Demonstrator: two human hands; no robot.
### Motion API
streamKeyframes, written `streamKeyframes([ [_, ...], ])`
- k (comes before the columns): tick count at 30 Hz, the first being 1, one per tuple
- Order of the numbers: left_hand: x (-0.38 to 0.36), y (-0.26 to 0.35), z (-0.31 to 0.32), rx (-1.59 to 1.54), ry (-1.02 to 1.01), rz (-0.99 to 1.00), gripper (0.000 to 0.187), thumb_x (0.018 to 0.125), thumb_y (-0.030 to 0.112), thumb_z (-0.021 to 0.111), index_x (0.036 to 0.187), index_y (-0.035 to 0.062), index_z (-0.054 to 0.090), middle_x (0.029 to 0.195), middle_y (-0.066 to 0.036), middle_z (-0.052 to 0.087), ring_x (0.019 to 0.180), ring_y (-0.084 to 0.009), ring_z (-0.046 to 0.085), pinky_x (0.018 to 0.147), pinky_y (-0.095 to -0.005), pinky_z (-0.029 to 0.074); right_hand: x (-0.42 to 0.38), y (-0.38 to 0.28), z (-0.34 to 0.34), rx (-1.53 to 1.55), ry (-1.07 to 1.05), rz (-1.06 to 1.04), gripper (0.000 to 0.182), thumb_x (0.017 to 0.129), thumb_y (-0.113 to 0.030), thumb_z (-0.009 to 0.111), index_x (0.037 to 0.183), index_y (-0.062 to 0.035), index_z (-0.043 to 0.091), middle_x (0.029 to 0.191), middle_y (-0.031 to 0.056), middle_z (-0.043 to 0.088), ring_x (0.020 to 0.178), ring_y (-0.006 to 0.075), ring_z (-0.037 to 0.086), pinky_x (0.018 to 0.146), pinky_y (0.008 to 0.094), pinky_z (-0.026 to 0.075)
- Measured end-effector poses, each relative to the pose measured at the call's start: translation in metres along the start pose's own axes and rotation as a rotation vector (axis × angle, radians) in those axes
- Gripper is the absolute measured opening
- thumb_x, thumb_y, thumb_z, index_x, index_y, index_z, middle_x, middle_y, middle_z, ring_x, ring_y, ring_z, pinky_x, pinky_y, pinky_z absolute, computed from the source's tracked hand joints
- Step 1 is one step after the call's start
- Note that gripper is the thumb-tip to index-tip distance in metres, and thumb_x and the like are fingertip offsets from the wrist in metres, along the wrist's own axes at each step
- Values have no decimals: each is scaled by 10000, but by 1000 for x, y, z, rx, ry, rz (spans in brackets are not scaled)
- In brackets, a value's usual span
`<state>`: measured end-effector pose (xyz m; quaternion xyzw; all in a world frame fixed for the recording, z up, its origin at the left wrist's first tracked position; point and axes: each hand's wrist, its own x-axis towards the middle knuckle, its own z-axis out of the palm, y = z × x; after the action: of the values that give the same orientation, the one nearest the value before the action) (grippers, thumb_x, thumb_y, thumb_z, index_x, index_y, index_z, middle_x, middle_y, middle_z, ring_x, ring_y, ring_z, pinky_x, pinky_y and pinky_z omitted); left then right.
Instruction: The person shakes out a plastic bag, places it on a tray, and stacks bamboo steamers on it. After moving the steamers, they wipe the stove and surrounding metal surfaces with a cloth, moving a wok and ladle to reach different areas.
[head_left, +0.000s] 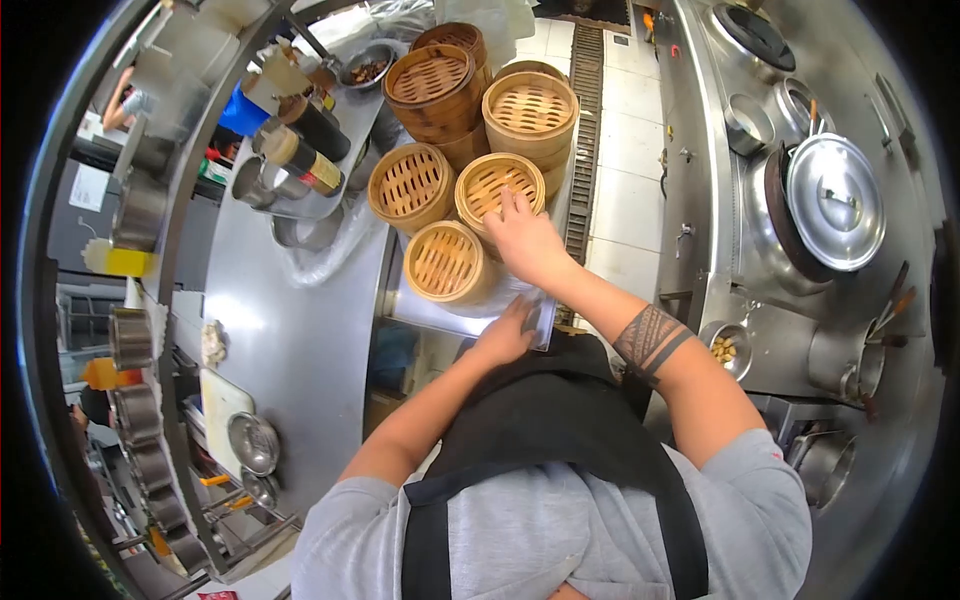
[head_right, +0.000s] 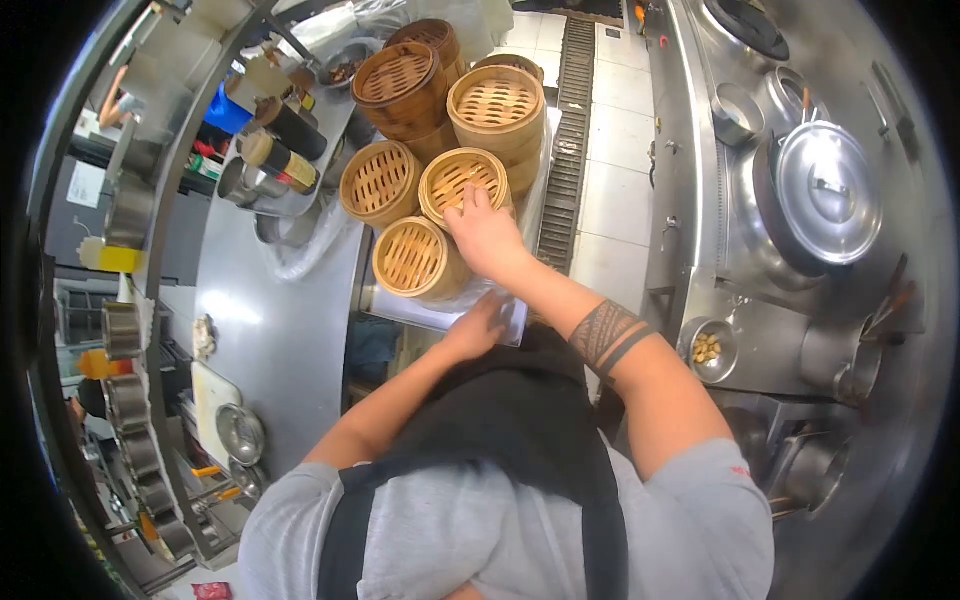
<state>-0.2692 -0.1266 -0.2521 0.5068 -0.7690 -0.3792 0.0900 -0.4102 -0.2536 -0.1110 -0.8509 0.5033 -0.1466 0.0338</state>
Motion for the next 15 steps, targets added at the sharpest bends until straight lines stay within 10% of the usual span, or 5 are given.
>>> streamKeyframes([
  [3, -35, 17, -34, -48, -184, -118, 520, 939, 232, 688, 1422, 65, 588, 1633, -224, 358, 1030, -330, 722, 1000, -418, 532, 0, 8, 4, 21, -4, -4, 268, 884, -143, 613, 1127, -35, 586, 1473, 348, 484, 1317, 444, 536, 826, 534, 597],
  [6, -74, 6, -55, -66, -213, -199, 483, 958, 257, 668, 1376, 25, 604, 1595, -196, 417, 1177, -392, 646, 1027, -456, 513, -7, 14, 0, 117, -25, 23, 346, 846, -142, 650, 1171, -37, 597, 1482, 347, 478, 1345, 427, 526, 889, 519, 582],
  [10, -132, -17, -95, 131, -219, 4, 390, 980, 222, 658, 1321, 34, 637, 1397, -193, 597, 1122, -373, 669, 980, -421, 536, -5, 9, -20, 215, -205, 89, 522, 807, -132, 693, 1310, -39, 588, 1556, 316, 415, 1399, 413, 484, 990, 506, 552],
  [15, -147, -38, -121, 195, -434, -86, 355, 981, 236, 668, 1271, 31, 664, 1200, -200, 693, 1077, -374, 681, 933, -432, 541, -56, -12, -15, 60, 312, 49, 581, 844, -162, 708, 1388, -39, 545, 1593, 250, 381, 1468, 399, 381, 1124, 472, 459],
])
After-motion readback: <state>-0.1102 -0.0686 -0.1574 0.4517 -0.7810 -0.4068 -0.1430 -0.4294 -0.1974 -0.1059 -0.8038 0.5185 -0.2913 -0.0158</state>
